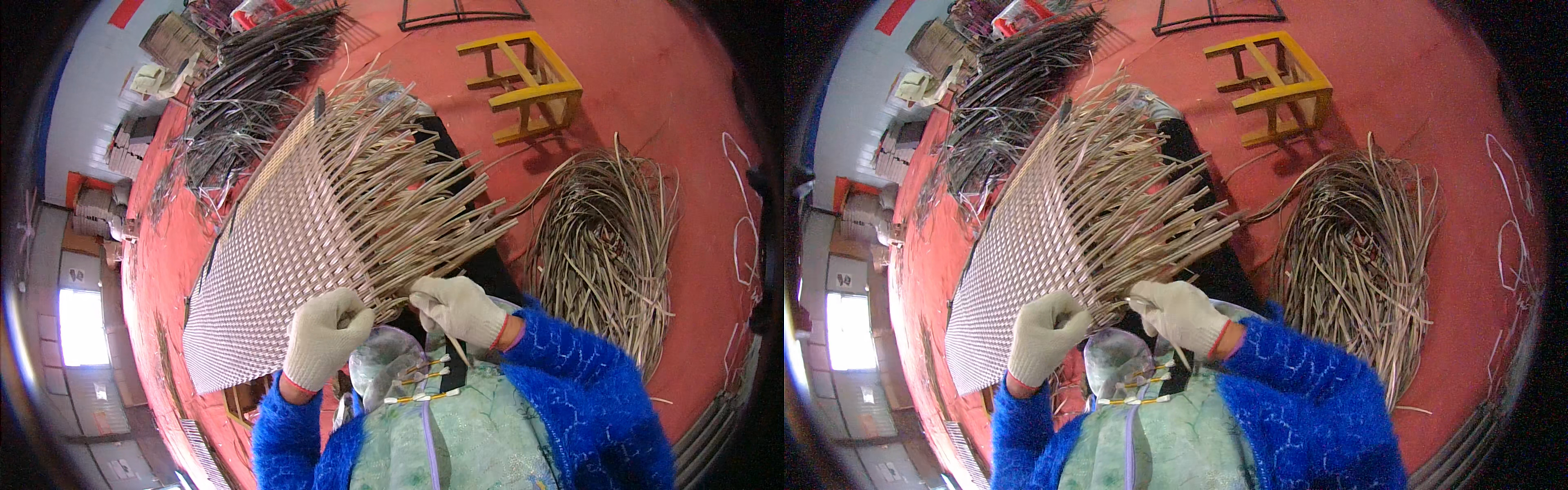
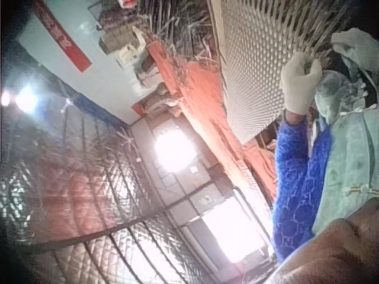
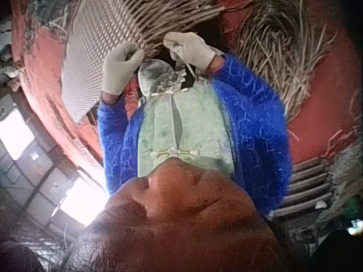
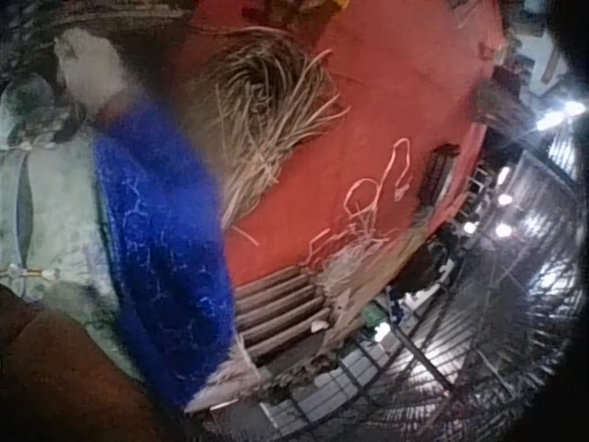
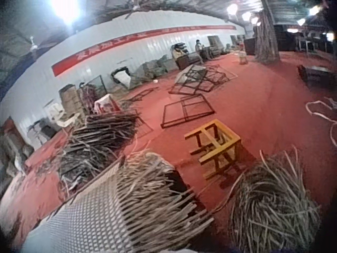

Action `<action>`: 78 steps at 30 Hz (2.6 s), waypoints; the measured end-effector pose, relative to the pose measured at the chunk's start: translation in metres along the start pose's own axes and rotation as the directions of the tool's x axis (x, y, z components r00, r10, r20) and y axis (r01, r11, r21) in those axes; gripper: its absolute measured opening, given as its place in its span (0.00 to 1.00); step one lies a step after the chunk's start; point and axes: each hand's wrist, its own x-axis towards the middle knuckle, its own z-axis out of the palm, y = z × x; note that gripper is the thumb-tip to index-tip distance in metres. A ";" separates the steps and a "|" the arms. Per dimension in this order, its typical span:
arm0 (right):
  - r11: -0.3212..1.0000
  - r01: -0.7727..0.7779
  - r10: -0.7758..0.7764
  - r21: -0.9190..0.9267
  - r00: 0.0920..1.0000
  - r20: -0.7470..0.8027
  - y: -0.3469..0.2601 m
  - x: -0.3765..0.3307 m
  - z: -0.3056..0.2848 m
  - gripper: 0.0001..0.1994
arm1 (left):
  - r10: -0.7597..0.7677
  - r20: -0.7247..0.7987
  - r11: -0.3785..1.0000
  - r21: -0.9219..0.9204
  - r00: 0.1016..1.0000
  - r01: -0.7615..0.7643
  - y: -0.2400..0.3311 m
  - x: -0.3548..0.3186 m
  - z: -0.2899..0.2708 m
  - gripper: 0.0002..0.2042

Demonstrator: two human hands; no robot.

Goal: The person weaves thin bamboo strips into a large mat by hand, interlacing them through a pre-existing grid. They periodically lift and reposition the mat to continue weaving along the edge, then set it aside and adjust their clothing.

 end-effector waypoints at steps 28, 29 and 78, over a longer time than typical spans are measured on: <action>0.762 0.609 -0.583 -0.222 0.793 0.176 0.039 0.066 0.008 0.02 | 0.124 -0.069 0.827 0.558 0.990 -0.064 0.028 0.016 0.026 0.05; 0.843 0.533 -0.520 -0.078 0.843 0.140 0.037 0.066 0.006 0.02 | 0.122 -0.068 0.830 0.554 0.990 -0.064 0.028 0.016 0.026 0.05; 0.973 0.113 -0.042 -0.200 0.943 0.329 0.057 0.021 -0.052 0.12 | 0.389 -0.053 0.861 0.376 0.920 -0.343 0.003 0.011 0.026 0.05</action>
